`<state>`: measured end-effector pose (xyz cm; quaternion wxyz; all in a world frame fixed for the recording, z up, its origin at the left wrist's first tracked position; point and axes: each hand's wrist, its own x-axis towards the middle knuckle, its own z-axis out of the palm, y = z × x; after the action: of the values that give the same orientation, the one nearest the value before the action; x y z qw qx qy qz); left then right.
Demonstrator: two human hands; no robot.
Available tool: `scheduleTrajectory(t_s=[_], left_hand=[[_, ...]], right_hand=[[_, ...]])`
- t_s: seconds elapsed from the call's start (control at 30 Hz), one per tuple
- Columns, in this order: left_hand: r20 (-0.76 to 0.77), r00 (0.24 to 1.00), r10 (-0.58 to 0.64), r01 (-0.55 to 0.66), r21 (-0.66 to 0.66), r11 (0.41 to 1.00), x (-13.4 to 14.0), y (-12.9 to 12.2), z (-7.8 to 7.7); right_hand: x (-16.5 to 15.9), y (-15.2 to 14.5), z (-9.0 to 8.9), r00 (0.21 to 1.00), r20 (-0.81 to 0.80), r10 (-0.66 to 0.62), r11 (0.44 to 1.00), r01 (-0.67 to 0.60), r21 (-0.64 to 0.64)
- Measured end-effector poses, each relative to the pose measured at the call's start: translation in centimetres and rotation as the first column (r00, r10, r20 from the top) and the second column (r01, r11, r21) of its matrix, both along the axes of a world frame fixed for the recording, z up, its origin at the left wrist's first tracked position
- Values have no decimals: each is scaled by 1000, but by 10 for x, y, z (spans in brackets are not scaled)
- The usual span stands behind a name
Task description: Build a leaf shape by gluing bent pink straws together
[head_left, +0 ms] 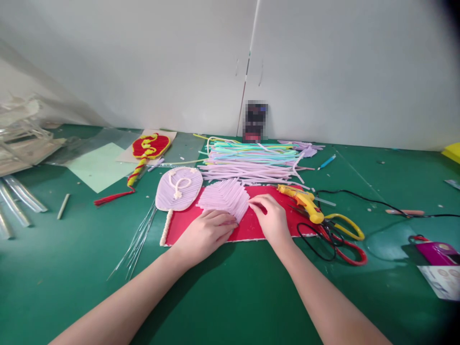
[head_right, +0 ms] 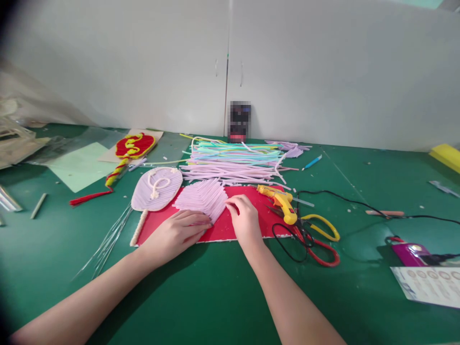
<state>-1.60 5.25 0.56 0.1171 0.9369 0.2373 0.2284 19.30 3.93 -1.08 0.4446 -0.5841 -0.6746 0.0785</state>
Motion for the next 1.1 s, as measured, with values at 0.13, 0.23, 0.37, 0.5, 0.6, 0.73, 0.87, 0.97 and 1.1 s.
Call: scheduleTrajectory(t_s=[0.13,0.23,0.37,0.5,0.6,0.73,0.87,0.97,1.1], left_hand=[[7,1000,1,-1,-4,1000,0,0,0],[9,1000,1,-1,-1,1000,0,-1,0],[9,1000,3,-3,2,1000,1,-1,1],[0,1000,-1,1,-4,1000,0,-1,1],[4,1000,-2,2,0,1000,0,-1,1],[15,1000,2,-2,2,1000,0,-1,0],[13,1000,1,-1,3,1000,0,-1,0],[9,1000,-2,2,-2,1000,0,-1,0],[68,998,3,1,-51,999,-1,1,1]], right_hand=[[0,1,-2,1000,1,15,1000,-15,0],[1,1,-3,1000,4,21,1000,-21,-8],[1,1,-2,1000,15,14,1000,-14,-17],[1,1,-3,999,33,12,1000,-11,-25],[1,1,-4,999,48,17,999,-15,-29],[2,2,-5,998,66,22,999,-19,-40],[3,2,-6,996,85,24,999,-20,-44],[3,2,-7,992,127,14,999,-9,-39],[4,2,-6,988,152,5,999,1,-39]])
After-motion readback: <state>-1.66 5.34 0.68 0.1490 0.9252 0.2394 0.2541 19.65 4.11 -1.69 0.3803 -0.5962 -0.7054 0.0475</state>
